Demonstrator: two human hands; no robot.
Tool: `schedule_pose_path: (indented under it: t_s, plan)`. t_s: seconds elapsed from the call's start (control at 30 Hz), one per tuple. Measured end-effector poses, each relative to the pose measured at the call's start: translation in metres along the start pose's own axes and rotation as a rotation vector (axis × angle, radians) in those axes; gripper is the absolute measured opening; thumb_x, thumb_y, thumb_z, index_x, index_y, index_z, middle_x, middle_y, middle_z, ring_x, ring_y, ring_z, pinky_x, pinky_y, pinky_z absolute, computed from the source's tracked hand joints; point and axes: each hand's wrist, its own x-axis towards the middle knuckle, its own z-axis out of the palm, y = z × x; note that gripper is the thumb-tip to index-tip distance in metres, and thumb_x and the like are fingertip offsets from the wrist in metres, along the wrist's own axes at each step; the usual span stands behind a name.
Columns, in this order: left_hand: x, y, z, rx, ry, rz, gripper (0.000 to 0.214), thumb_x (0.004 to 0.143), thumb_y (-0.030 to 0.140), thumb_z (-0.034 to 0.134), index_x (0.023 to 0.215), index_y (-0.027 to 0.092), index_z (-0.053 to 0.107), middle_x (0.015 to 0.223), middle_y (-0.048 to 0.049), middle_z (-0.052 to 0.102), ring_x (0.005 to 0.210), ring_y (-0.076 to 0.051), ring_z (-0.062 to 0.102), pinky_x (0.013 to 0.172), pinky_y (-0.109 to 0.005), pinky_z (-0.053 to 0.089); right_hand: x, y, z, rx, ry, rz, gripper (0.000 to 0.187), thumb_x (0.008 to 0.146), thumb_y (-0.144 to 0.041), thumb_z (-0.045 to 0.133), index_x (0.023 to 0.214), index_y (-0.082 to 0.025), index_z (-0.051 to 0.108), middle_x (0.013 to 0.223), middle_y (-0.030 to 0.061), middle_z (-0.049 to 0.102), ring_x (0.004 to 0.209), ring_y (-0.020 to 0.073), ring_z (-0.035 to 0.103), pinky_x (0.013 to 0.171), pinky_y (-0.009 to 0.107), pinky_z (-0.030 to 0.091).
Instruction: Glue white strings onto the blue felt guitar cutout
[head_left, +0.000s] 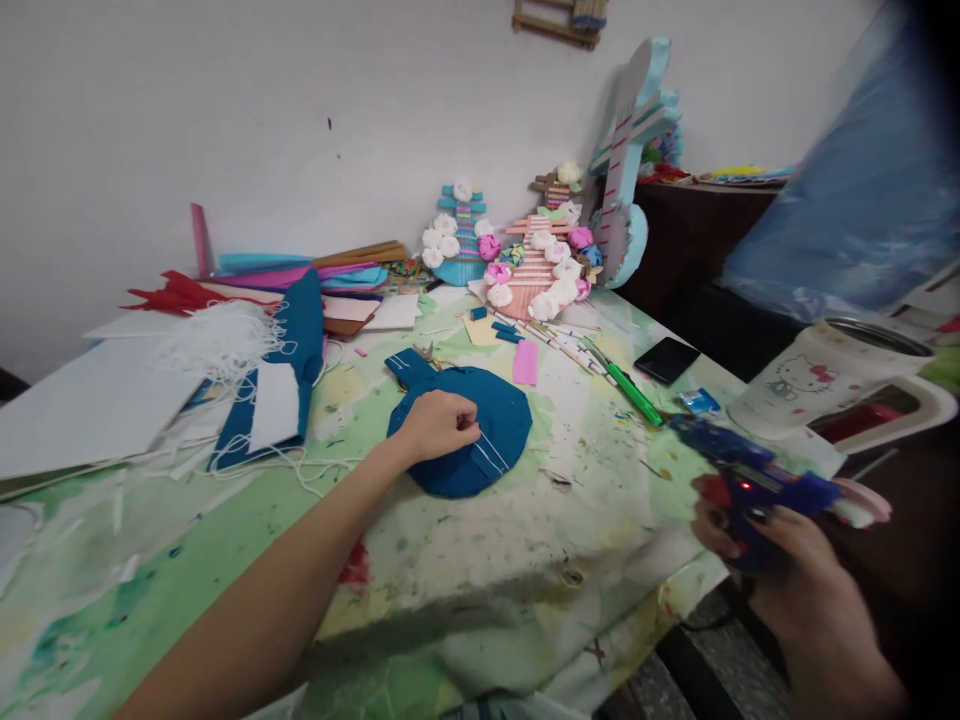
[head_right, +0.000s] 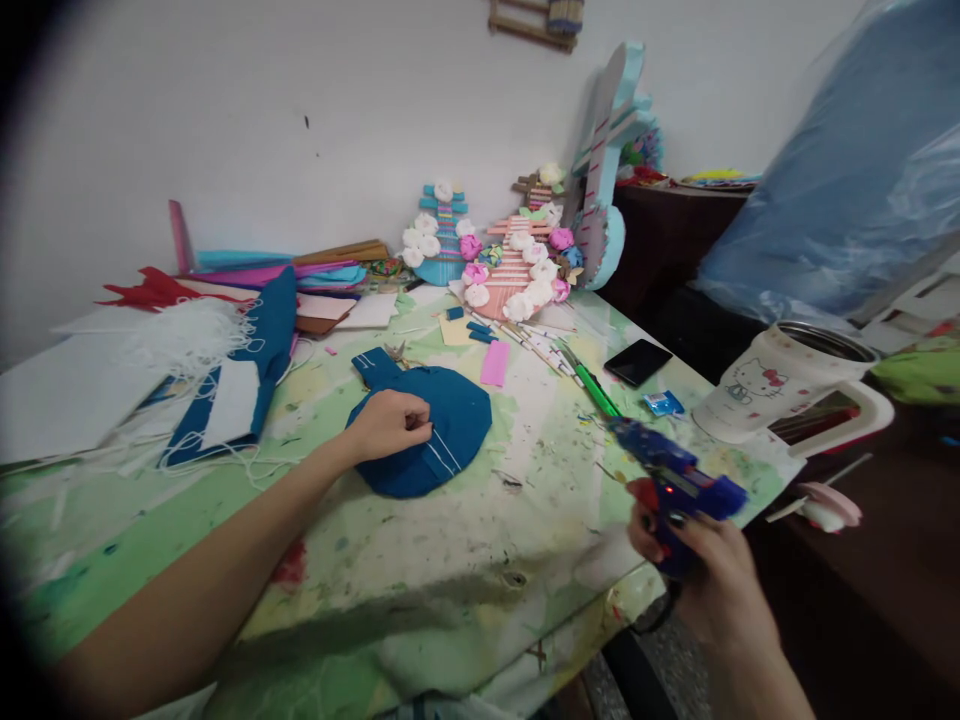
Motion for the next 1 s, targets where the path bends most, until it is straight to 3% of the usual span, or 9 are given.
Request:
schedule_pose_path:
  t_s: [0.1, 0.17, 0.3, 0.57, 1.0]
  plan:
    - [-0.002, -0.001, 0.002, -0.009, 0.018, 0.0, 0.02, 0.069, 0.024, 0.051, 0.051, 0.016, 0.048, 0.053, 0.0012, 0.052, 0.052, -0.01, 0.044, 0.053, -0.023, 0.025, 0.004, -0.018, 0.03, 0.385, -0.363, 0.193, 0.035, 0.075, -0.054, 0.058, 0.08, -0.019, 0.061, 0.057, 0.0009, 0.054, 0.037, 0.0114, 0.042, 0.036, 0.027, 0.03]
    - [-0.003, 0.0, 0.003, -0.013, 0.034, 0.003, 0.02, 0.07, 0.024, 0.051, 0.051, 0.016, 0.047, 0.053, 0.0015, 0.051, 0.052, -0.01, 0.043, 0.054, -0.023, 0.025, 0.008, -0.029, 0.049, 0.529, -0.546, 0.292, 0.031, 0.074, -0.048, 0.064, 0.076, -0.017, 0.06, 0.054, -0.0017, 0.051, 0.042, 0.0126, 0.049, 0.04, 0.026, 0.034]
    - [-0.004, -0.001, 0.005, -0.027, 0.064, 0.011, 0.02, 0.07, 0.024, 0.051, 0.052, 0.017, 0.047, 0.054, 0.0016, 0.051, 0.053, -0.01, 0.043, 0.054, -0.023, 0.026, 0.016, -0.04, 0.072, 0.447, -0.737, 0.252, 0.032, 0.077, -0.046, 0.061, 0.071, -0.015, 0.062, 0.064, 0.0048, 0.063, 0.058, 0.0165, 0.059, 0.054, 0.028, 0.044]
    - [-0.004, -0.004, 0.008, -0.068, 0.096, 0.015, 0.02, 0.068, 0.022, 0.052, 0.05, 0.017, 0.045, 0.052, 0.003, 0.049, 0.052, -0.01, 0.041, 0.054, -0.023, 0.026, 0.024, -0.04, 0.084, 0.078, -0.778, 0.114, 0.037, 0.079, -0.046, 0.051, 0.061, -0.015, 0.061, 0.06, 0.0054, 0.06, 0.055, 0.0142, 0.051, 0.052, 0.026, 0.039]
    - [-0.004, -0.004, 0.009, -0.081, 0.105, 0.027, 0.02, 0.07, 0.023, 0.052, 0.051, 0.016, 0.048, 0.053, 0.0028, 0.051, 0.053, -0.01, 0.043, 0.053, -0.023, 0.027, 0.026, -0.051, 0.082, 0.024, -0.807, 0.225, 0.037, 0.072, -0.049, 0.053, 0.056, -0.016, 0.053, 0.05, 0.0009, 0.05, 0.045, 0.011, 0.045, 0.043, 0.024, 0.034]
